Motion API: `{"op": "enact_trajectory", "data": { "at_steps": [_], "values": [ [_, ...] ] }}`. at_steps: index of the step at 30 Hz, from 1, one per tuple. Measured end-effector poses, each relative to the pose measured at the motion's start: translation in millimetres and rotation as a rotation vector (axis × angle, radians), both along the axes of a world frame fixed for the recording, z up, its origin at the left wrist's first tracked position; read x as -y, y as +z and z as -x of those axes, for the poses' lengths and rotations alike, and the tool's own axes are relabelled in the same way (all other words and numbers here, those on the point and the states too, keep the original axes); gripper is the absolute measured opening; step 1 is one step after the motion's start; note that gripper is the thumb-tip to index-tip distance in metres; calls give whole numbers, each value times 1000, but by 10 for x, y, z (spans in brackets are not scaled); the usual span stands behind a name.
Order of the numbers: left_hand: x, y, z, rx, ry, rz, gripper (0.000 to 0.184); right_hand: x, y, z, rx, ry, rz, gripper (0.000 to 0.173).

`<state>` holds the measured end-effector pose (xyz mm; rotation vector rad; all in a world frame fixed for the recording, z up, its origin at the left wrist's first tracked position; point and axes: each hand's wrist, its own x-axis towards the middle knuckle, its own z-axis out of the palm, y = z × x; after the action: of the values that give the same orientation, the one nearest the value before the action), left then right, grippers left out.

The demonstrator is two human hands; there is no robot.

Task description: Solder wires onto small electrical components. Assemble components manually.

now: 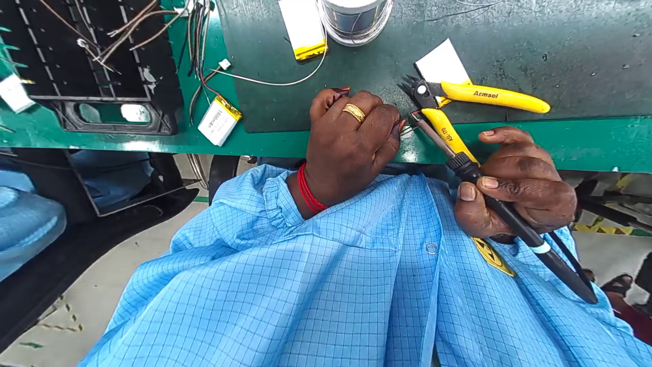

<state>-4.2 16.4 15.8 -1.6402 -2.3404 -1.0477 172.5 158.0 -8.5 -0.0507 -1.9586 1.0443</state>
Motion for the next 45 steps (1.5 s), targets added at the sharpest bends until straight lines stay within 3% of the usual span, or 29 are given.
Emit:
{"op": "enact_trajectory", "data": {
  "at_steps": [45],
  "values": [
    [18,-9,7,28,-25,-24,14,30,32,17,-17,-58,49,8]
  ]
}}
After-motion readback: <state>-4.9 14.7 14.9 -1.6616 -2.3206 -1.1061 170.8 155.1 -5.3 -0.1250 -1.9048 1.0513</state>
